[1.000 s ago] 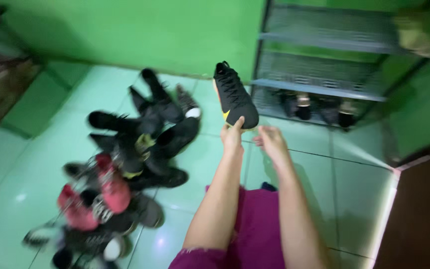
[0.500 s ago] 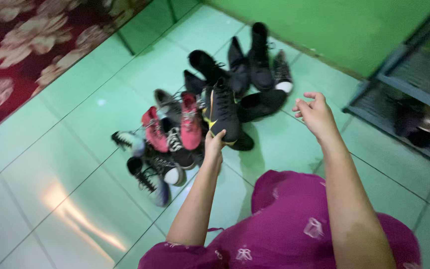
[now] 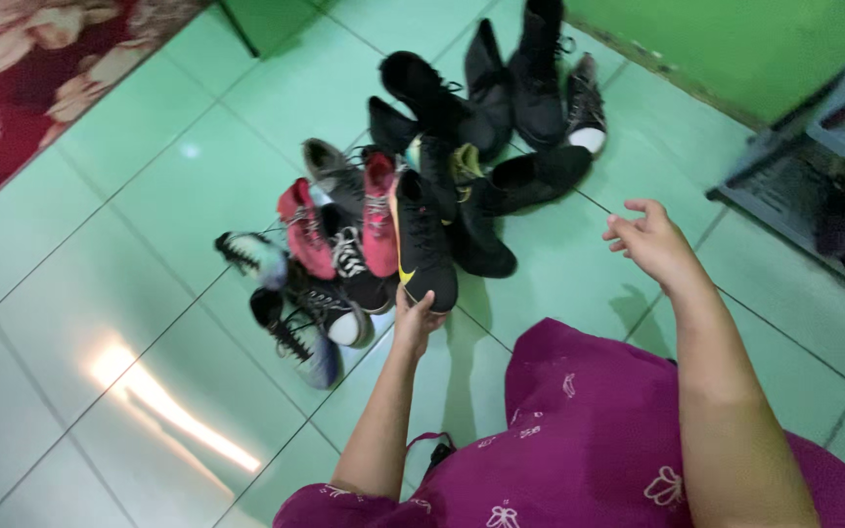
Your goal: The person removes shoes one by one from a multi-tier shoe rack and places them on the floor. They handle sneakers and boots, picking each up, briefly turning it, and setting it down in a growing pile.
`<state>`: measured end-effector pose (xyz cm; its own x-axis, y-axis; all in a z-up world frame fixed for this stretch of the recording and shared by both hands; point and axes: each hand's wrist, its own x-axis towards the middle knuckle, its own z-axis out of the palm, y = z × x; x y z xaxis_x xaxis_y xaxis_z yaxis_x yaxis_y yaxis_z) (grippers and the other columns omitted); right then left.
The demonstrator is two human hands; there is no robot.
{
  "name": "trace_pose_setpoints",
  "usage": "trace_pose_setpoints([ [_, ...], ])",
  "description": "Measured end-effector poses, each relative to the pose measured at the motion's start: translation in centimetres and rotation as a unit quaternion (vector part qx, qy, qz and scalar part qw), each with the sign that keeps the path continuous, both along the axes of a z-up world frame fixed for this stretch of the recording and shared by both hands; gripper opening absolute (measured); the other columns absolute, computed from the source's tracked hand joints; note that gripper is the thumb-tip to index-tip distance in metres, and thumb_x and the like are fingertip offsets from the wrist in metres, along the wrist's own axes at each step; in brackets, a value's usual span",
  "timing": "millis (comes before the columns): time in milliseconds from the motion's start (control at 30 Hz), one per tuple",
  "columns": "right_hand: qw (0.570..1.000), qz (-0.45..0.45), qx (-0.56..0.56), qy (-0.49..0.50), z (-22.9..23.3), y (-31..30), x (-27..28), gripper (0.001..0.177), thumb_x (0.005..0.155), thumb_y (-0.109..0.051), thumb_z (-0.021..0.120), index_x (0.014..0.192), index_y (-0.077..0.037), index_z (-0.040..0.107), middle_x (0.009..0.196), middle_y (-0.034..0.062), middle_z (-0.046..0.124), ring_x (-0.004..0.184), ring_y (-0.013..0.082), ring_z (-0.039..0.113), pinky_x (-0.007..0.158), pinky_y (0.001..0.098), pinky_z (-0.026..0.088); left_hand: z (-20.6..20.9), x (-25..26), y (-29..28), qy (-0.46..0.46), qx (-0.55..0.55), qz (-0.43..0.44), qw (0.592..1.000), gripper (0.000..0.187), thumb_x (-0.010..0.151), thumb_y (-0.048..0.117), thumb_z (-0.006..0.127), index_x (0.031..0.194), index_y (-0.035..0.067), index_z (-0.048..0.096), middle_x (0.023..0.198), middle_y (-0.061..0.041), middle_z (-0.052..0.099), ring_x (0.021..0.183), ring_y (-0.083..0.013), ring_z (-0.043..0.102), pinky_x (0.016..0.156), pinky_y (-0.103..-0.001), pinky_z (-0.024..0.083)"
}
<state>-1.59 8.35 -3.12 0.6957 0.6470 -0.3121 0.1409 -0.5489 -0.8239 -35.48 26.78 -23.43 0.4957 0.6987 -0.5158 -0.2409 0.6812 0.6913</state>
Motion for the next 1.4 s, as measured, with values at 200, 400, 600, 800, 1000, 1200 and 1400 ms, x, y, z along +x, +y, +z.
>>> trace_pose_setpoints([
  [200, 0.999, -0.033, 0.001, -0.011, -0.2, -2.2, 0.0, 0.055, 0.1, -0.029, 0.061, 0.143, -0.001, 0.043, 0.101, 0.0104, 0.073, 0.09, 0.0183, 0.068, 0.08, 0.032, 0.052, 2.2, 6.4, -4.7, -0.086, 0.061, -0.019, 0.994, 0.071, 0.096, 0.007, 0.06, 0.153, 0.024, 0.023, 0.151, -0.005, 0.042, 0.122, -0.0324, 0.06, 0.087, -0.055, 0.062],
  [400, 0.999, -0.047, -0.009, 0.0, -0.7, -4.0, 0.2, 0.059, 0.096, -0.032, 0.064, 0.141, 0.0, 0.044, 0.096, 0.0084, 0.071, 0.087, 0.0175, 0.068, 0.074, 0.0313, 0.053, -3.5, 14.2, -7.2, -0.058, 0.015, -0.163, 0.985, 0.067, 0.096, 0.01, 0.061, 0.153, 0.017, 0.027, 0.14, -0.015, 0.055, 0.112, -0.0332, 0.067, 0.081, -0.052, 0.065],
  [600, 0.998, -0.05, -0.04, 0.002, 0.7, -4.1, -0.6, 0.061, 0.095, -0.035, 0.065, 0.144, -0.004, 0.043, 0.094, 0.0083, 0.069, 0.086, 0.0186, 0.066, 0.074, 0.0321, 0.053, -11.5, 20.9, -5.1, 0.069, -0.084, -0.25, 0.962, 0.065, 0.098, 0.018, 0.063, 0.154, 0.021, 0.029, 0.131, -0.023, 0.059, 0.095, -0.0335, 0.067, 0.078, -0.047, 0.063],
  [800, 0.998, -0.023, -0.056, -0.01, 1.7, -3.3, -1.4, 0.062, 0.094, -0.036, 0.066, 0.144, -0.007, 0.042, 0.097, 0.0076, 0.067, 0.087, 0.0187, 0.067, 0.079, 0.0325, 0.055, -13.4, 22.7, -6.1, 0.117, -0.143, -0.118, 0.976, 0.084, 0.094, 0.01, 0.071, 0.153, 0.027, 0.014, 0.129, -0.011, 0.056, 0.103, -0.0306, 0.066, 0.079, -0.048, 0.061],
  [1000, 0.999, -0.017, -0.027, -0.008, 3.5, -3.1, -2.4, 0.06, 0.094, -0.034, 0.065, 0.143, -0.006, 0.043, 0.097, 0.0081, 0.07, 0.086, 0.0175, 0.068, 0.08, 0.0323, 0.056, -15.8, 25.9, -3.8, 0.061, -0.035, -0.044, 0.997, 0.069, 0.087, -0.003, 0.076, 0.143, 0.011, 0.039, 0.114, -0.014, 0.06, 0.088, -0.0294, 0.063, 0.067, -0.046, 0.059],
  [1200, 1.0, -0.014, 0.002, -0.022, 3.7, -3.3, -2.2, 0.059, 0.094, -0.033, 0.065, 0.141, -0.004, 0.045, 0.096, 0.0078, 0.071, 0.085, 0.0179, 0.069, 0.079, 0.0331, 0.056, -15.7, 31.6, 3.2, 0.048, 0.066, -0.018, 0.997, 0.064, 0.088, -0.003, 0.066, 0.143, 0.012, 0.035, 0.119, -0.004, 0.063, 0.088, -0.0167, 0.069, 0.071, -0.036, 0.061],
  [1400, 0.999, -0.019, 0.001, -0.026, 3.3, -2.9, -2.1, 0.06, 0.094, -0.034, 0.065, 0.141, -0.003, 0.045, 0.094, 0.0089, 0.071, 0.085, 0.018, 0.069, 0.079, 0.0329, 0.056, -16.7, 29.9, 2.0, 0.083, 0.05, -0.142, 0.985, 0.064, 0.083, 0.012, 0.079, 0.141, -0.007, 0.059, 0.138, -0.03, 0.059, 0.104, -0.0313, 0.063, 0.082, -0.043, 0.051],
])
